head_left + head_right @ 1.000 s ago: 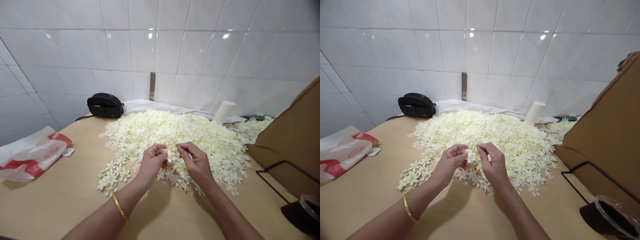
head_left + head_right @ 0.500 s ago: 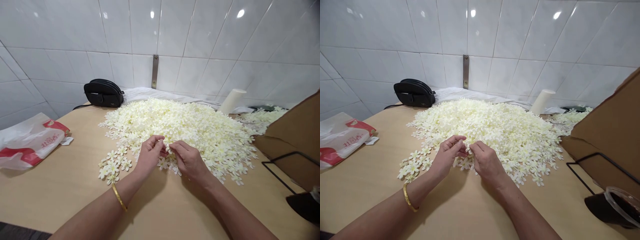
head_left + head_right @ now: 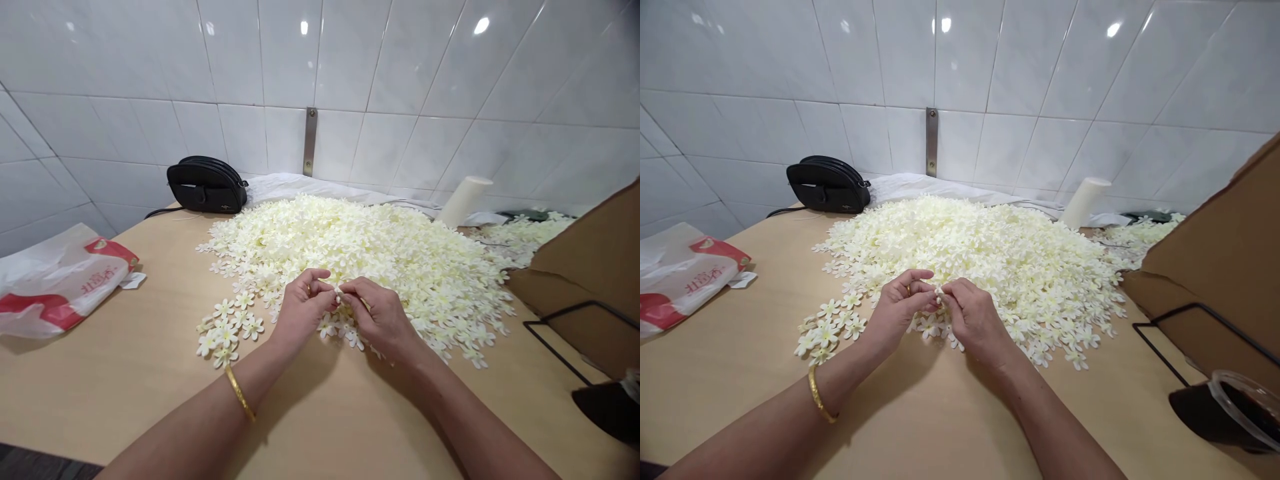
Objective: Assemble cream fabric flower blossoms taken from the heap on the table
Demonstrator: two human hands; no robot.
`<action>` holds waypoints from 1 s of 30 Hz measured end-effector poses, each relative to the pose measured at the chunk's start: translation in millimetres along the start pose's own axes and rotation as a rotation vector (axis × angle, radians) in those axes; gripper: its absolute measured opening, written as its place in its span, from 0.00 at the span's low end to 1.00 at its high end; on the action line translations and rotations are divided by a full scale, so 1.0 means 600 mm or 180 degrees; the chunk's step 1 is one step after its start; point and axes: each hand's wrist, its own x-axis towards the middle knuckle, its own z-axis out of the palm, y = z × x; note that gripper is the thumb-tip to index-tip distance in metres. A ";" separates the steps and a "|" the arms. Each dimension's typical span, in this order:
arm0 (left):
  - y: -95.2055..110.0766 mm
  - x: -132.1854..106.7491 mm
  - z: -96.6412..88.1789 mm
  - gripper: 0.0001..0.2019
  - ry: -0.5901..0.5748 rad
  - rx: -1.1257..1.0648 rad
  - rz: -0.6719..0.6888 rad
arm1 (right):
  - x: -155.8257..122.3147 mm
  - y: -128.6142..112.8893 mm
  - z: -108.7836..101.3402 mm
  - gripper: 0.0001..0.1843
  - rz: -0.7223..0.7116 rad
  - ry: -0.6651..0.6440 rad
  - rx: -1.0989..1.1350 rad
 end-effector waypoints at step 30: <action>-0.010 0.004 0.000 0.15 -0.0180 -0.0073 -0.0083 | -0.008 -0.005 0.003 0.10 -0.0012 -0.0218 -0.0883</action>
